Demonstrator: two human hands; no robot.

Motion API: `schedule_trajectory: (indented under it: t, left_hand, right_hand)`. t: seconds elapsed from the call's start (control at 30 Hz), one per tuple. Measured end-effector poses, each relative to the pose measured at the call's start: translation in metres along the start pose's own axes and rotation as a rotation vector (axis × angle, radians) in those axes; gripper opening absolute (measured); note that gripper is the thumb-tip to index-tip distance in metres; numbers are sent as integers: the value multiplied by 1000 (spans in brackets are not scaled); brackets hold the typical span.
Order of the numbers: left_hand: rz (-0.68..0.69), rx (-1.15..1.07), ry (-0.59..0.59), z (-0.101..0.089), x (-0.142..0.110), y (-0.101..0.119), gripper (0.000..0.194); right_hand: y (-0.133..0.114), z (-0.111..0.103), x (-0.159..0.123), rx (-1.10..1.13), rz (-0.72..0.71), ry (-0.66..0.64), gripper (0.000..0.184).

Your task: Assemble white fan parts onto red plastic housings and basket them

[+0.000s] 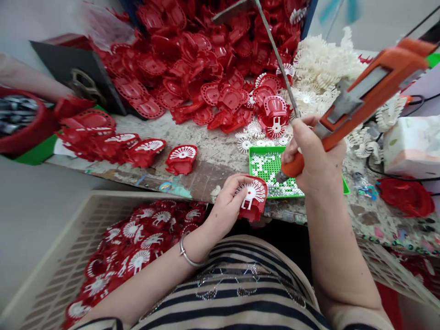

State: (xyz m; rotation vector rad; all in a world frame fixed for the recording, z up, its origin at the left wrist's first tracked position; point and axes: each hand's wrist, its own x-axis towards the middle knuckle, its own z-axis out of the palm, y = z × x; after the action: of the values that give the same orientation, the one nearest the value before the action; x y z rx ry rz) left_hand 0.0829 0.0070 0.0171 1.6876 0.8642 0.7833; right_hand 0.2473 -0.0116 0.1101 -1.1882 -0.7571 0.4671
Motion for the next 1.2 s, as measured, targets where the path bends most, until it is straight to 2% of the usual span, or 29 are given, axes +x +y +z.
schedule_trajectory:
  t: [0.17,0.43,0.6,0.77,1.2]
  left_hand:
    - [-6,-9,-10,1,1,3,24]
    - [11,-15,5,2,1,6,25]
    - [34,-29,-2,2,1,6,26]
    - [40,-45,-10,1,1,3,26]
    - [33,-60,-13,2,0,2,26]
  right_hand:
    - [-14,19,-19,23,47,-119,17]
    - [-4,36,-29,55,50,-170,15]
    - [3,39,-27,29,14,-199,17]
    - [10,40,-25,107,-12,-205,13]
    - [10,44,-26,124,-53,-212,10]
